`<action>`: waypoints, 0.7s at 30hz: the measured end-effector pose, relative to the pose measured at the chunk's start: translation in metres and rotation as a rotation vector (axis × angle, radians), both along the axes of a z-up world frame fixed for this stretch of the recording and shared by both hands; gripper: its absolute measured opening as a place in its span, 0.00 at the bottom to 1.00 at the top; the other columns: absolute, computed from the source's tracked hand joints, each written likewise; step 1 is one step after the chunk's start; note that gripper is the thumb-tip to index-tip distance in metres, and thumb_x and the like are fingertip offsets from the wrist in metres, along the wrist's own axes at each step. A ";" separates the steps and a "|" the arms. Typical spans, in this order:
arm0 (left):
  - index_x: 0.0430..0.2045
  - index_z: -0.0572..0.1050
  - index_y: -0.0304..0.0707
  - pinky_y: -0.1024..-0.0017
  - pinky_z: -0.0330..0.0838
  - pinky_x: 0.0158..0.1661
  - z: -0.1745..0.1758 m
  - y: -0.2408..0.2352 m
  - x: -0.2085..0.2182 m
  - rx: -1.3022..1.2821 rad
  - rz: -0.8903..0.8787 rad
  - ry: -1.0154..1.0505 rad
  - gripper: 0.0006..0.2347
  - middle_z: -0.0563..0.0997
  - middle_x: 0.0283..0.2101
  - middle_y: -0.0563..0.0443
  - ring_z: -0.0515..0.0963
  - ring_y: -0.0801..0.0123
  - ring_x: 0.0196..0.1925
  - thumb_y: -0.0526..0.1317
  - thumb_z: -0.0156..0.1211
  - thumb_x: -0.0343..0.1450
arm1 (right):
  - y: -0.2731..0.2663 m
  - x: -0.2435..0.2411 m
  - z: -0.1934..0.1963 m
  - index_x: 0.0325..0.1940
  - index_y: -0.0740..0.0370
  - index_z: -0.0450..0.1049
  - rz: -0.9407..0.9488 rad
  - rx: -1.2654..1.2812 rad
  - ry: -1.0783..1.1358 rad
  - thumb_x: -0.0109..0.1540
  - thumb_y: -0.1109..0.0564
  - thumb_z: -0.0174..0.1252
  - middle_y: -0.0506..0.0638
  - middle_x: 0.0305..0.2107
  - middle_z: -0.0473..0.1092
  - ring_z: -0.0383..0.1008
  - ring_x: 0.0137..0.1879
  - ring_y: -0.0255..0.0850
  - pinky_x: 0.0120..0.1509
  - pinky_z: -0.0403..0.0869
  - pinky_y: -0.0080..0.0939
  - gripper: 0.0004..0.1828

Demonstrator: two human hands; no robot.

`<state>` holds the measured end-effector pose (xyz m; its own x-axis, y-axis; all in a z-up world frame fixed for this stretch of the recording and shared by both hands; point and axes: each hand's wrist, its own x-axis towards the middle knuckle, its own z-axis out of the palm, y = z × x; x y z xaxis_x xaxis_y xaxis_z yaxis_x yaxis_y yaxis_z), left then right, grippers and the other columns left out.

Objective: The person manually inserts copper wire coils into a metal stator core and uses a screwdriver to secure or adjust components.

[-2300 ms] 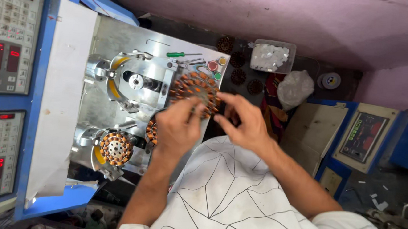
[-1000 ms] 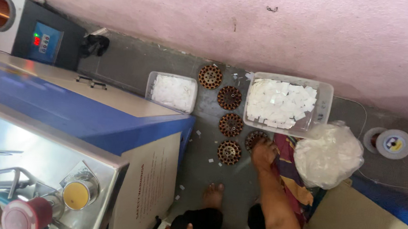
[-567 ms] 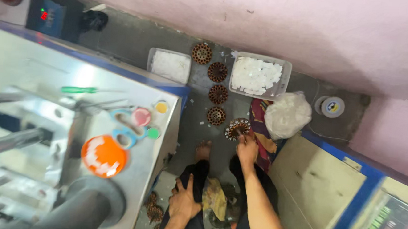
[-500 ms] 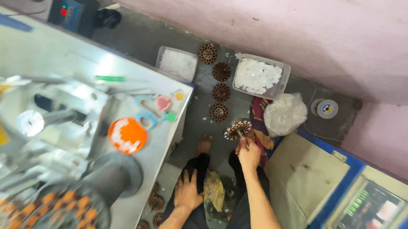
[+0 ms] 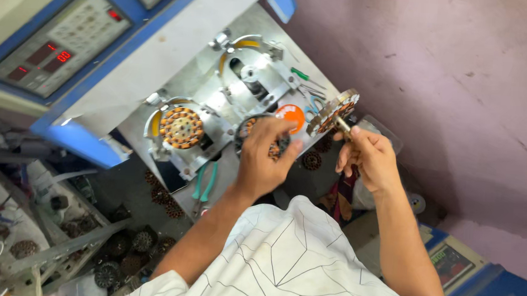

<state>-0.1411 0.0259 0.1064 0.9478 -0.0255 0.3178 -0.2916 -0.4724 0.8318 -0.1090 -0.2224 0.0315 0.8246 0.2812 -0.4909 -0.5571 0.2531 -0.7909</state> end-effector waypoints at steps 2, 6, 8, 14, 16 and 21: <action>0.48 0.76 0.33 0.63 0.76 0.54 -0.017 0.043 0.018 -0.044 0.027 0.045 0.13 0.81 0.48 0.42 0.83 0.55 0.51 0.34 0.66 0.70 | 0.037 0.019 0.008 0.44 0.70 0.75 0.041 0.025 -0.038 0.74 0.48 0.45 0.54 0.20 0.74 0.76 0.23 0.41 0.23 0.68 0.35 0.22; 0.59 0.70 0.29 0.65 0.73 0.58 -0.110 0.106 0.062 -0.317 -0.010 0.415 0.22 0.77 0.60 0.40 0.78 0.58 0.61 0.45 0.61 0.74 | 0.100 0.064 -0.012 0.46 0.68 0.74 0.094 -0.054 0.055 0.74 0.50 0.44 0.55 0.26 0.76 0.78 0.30 0.41 0.27 0.66 0.33 0.19; 0.63 0.65 0.28 0.65 0.71 0.59 -0.160 0.122 0.067 -0.370 -0.017 0.570 0.26 0.74 0.63 0.38 0.75 0.58 0.63 0.47 0.60 0.74 | 0.132 0.089 -0.038 0.47 0.67 0.73 0.140 -0.057 0.104 0.74 0.50 0.42 0.55 0.30 0.78 0.79 0.32 0.39 0.28 0.65 0.32 0.19; 0.66 0.59 0.30 0.63 0.72 0.54 -0.250 0.125 0.086 -0.548 0.009 0.823 0.30 0.77 0.56 0.34 0.77 0.57 0.57 0.48 0.59 0.72 | 0.178 0.157 -0.125 0.47 0.66 0.73 0.306 -0.206 0.250 0.72 0.47 0.43 0.56 0.32 0.79 0.76 0.31 0.38 0.29 0.67 0.33 0.20; 0.67 0.55 0.32 0.64 0.71 0.54 -0.273 0.120 0.100 -0.609 0.083 0.812 0.30 0.77 0.56 0.35 0.77 0.57 0.56 0.47 0.58 0.72 | 0.190 0.169 -0.149 0.46 0.66 0.73 0.348 -0.186 0.281 0.72 0.46 0.43 0.55 0.31 0.79 0.76 0.30 0.38 0.29 0.67 0.32 0.21; 0.67 0.57 0.32 0.65 0.68 0.58 -0.320 0.096 0.125 -0.623 0.365 0.592 0.27 0.76 0.58 0.35 0.76 0.57 0.59 0.48 0.54 0.75 | 0.209 0.180 -0.148 0.45 0.69 0.74 0.434 -0.234 0.319 0.71 0.46 0.45 0.57 0.28 0.77 0.79 0.29 0.43 0.28 0.69 0.35 0.22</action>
